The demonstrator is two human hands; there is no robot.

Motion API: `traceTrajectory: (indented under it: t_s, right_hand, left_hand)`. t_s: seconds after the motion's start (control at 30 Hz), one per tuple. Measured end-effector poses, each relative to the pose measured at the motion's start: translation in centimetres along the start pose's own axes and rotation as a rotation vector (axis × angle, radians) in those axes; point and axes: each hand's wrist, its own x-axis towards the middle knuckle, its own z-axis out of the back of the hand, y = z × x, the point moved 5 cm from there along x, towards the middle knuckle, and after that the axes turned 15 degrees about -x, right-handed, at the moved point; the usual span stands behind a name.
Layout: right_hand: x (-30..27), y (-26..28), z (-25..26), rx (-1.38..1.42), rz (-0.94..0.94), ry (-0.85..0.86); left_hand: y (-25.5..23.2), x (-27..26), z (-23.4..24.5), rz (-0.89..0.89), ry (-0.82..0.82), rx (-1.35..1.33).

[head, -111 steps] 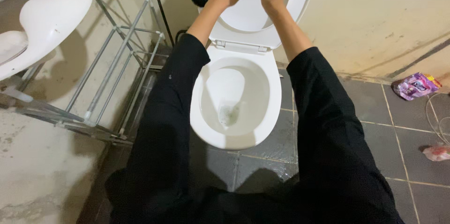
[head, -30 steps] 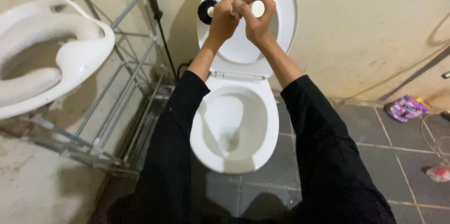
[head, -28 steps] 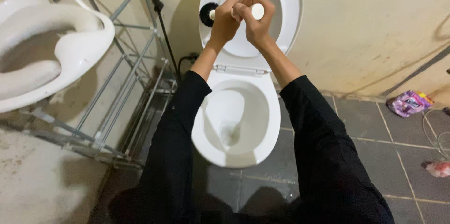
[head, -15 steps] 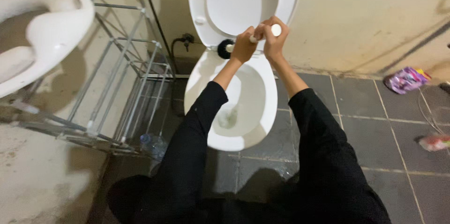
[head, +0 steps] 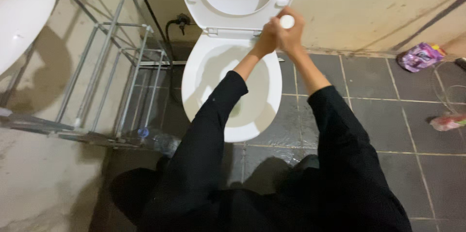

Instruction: The person scrubs the inside of a white toilet bowl using a toilet brush, moving the brush in circular motions around the rim and down the sides. The person then scrubs the underside of the toilet seat and lid with the same brush.

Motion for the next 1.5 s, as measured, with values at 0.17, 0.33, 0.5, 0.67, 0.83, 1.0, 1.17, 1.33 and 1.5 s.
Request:
traceTrajectory:
  t_s: [0.17, 0.33, 0.5, 0.67, 0.83, 1.0, 1.17, 1.33, 1.5]
  right_hand:
    - [0.9, 2.3, -8.7, 0.334, -0.176, -0.044]
    - [-1.1, 4.5, -15.0, 0.624, -0.221, -0.055]
    - [-0.6, 2.9, -13.6, 0.481, -0.201, -0.11]
    - [0.5, 0.3, -5.6, 0.442, -0.222, -0.091]
    - [1.0, -0.8, 0.0, 0.267, -0.211, -0.103]
    - [1.1, 0.8, -1.4, -0.019, -0.022, -0.109]
    - [1.9, 3.1, -9.2, 0.259, -0.176, -0.033]
    - [1.0, 6.2, -15.7, 0.411, -0.143, -0.037]
    - [0.4, 5.6, -15.1, 0.341, -0.085, -0.044]
  left_hand:
    - [0.9, -2.4, 11.5, 0.313, 0.135, 0.049]
    - [-4.0, -4.2, 21.9, 0.825, 0.16, 0.228]
    - [-4.7, -2.0, 18.9, 0.449, 0.114, 0.15]
    - [-2.5, 0.1, 8.7, 0.476, 0.09, -0.129]
    - [-0.9, 2.0, 0.4, 0.4, 0.087, -0.292]
    - [0.5, 1.2, 1.9, 0.207, 0.163, -0.27]
    - [2.9, -1.9, 11.5, 0.15, 0.183, 0.005]
    - [1.2, -3.8, 22.3, 0.655, 0.298, 0.158]
    - [-1.4, -3.6, 21.2, 0.415, 0.209, 0.117]
